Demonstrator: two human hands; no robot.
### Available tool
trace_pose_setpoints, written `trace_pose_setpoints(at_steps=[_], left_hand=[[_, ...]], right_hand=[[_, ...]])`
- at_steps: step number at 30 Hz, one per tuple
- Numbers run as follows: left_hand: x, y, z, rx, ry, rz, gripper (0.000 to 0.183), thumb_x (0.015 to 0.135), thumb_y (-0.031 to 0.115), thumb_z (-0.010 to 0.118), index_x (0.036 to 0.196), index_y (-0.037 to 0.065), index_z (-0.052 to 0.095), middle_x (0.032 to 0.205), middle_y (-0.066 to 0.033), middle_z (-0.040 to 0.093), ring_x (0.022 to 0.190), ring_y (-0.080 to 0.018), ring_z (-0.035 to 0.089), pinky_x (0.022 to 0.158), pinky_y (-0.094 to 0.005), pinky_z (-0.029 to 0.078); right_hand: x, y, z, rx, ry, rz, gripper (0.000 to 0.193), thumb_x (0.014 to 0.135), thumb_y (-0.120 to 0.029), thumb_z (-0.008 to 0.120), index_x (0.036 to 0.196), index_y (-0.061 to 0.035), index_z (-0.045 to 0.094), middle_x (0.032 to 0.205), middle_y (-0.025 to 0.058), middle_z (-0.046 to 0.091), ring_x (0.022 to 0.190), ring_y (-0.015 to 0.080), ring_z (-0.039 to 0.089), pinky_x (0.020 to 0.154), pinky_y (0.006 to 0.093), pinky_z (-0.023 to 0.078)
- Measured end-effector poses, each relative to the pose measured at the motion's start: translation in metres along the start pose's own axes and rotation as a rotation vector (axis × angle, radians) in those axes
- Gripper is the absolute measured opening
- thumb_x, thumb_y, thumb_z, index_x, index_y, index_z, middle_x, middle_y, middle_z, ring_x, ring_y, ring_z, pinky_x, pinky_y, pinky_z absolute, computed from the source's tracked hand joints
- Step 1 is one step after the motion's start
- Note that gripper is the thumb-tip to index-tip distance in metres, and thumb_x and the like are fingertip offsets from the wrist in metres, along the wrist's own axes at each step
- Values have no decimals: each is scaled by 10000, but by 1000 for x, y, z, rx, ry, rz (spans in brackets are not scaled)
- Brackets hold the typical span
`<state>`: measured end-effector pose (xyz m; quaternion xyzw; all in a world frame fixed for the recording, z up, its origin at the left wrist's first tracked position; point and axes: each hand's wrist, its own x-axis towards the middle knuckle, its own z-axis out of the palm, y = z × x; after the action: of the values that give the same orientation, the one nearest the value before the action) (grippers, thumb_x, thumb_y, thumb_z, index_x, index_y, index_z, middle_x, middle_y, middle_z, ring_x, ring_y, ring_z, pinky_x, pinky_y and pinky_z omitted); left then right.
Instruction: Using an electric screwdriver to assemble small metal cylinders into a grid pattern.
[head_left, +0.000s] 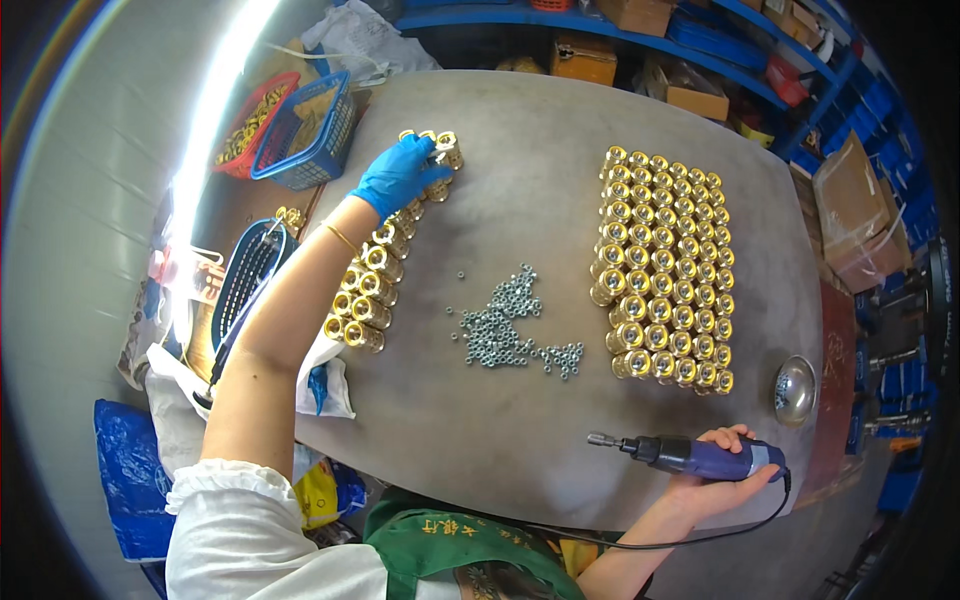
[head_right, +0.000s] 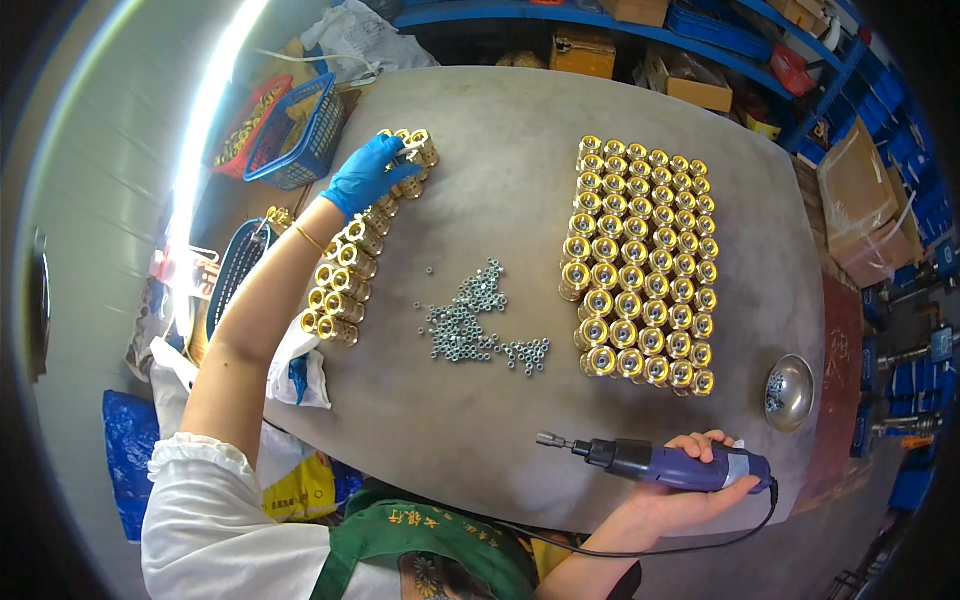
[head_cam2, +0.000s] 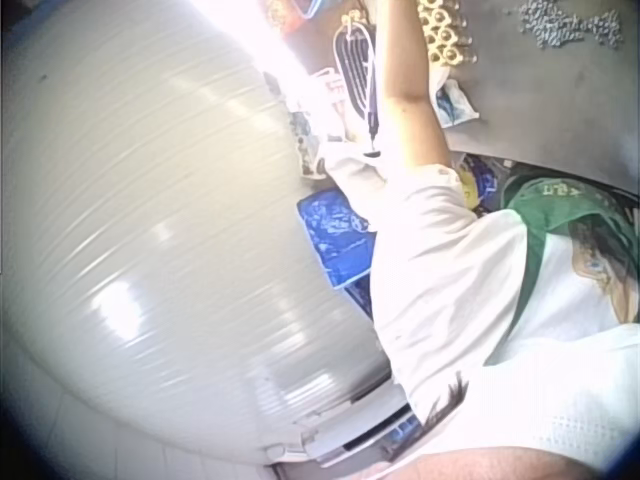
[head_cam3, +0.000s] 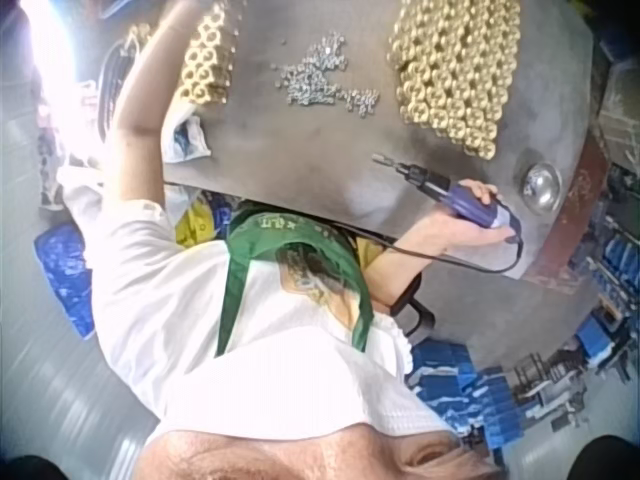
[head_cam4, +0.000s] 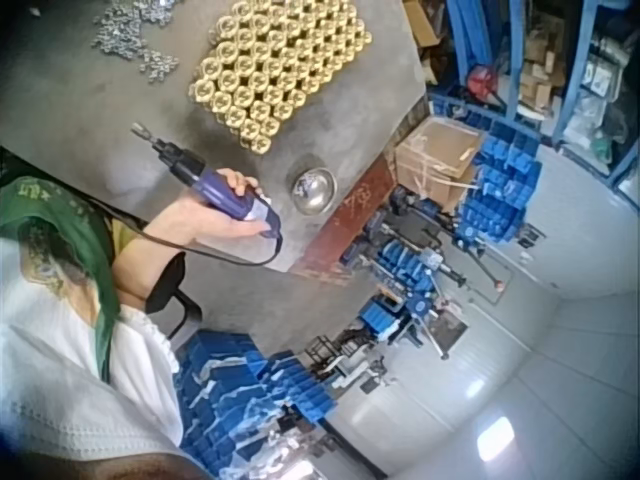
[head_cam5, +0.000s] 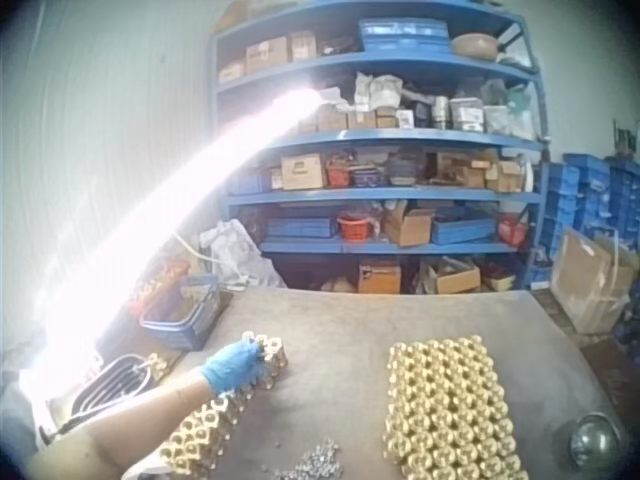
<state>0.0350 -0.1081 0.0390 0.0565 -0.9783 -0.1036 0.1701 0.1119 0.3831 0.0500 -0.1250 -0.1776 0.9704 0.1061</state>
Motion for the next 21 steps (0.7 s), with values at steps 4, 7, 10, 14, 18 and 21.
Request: trace_pose_setpoints(at_steps=[4,7,10,14,18,21], left_hand=[[-13,11,-1,123,16,-4,395,703,300,685,992,59,564,886,-168,573,880,-332,552,739,-398,449],[-25,18,-6,14,-18,79,446,675,308,695,1037,79,573,902,-167,578,912,-315,553,772,-402,447],[-23,22,-14,6,-210,111,460,679,315,700,1061,85,586,941,-162,587,912,-316,555,784,-388,442],[-12,25,-20,93,-454,57,430,675,316,715,1011,64,621,853,-173,608,802,-319,575,742,-365,456],[-28,51,-26,45,-513,15,420,679,323,724,986,53,626,759,-146,617,686,-273,584,675,-335,471],[-91,114,-26,-734,-450,-271,303,751,220,691,947,-6,647,754,-19,632,715,-57,552,657,-216,458]], right_hand=[[-1,0,1,16,26,-24,460,827,-407,570,1004,-3,439,886,97,482,661,138,476,586,230,442],[-2,-2,2,22,21,-23,459,825,-408,571,1000,-6,436,886,94,484,658,136,475,584,230,441],[-7,1,8,4,29,-38,457,822,-411,574,986,-7,440,885,91,485,653,132,473,583,228,440],[-12,4,15,56,52,0,447,820,-410,577,970,-9,448,888,89,488,644,125,471,577,222,439],[-15,3,17,57,41,-12,463,810,-413,588,986,-8,451,889,89,492,640,120,473,572,223,441],[-20,-4,23,63,1,-86,472,799,-419,599,981,-2,472,899,91,496,637,119,475,569,225,443]])
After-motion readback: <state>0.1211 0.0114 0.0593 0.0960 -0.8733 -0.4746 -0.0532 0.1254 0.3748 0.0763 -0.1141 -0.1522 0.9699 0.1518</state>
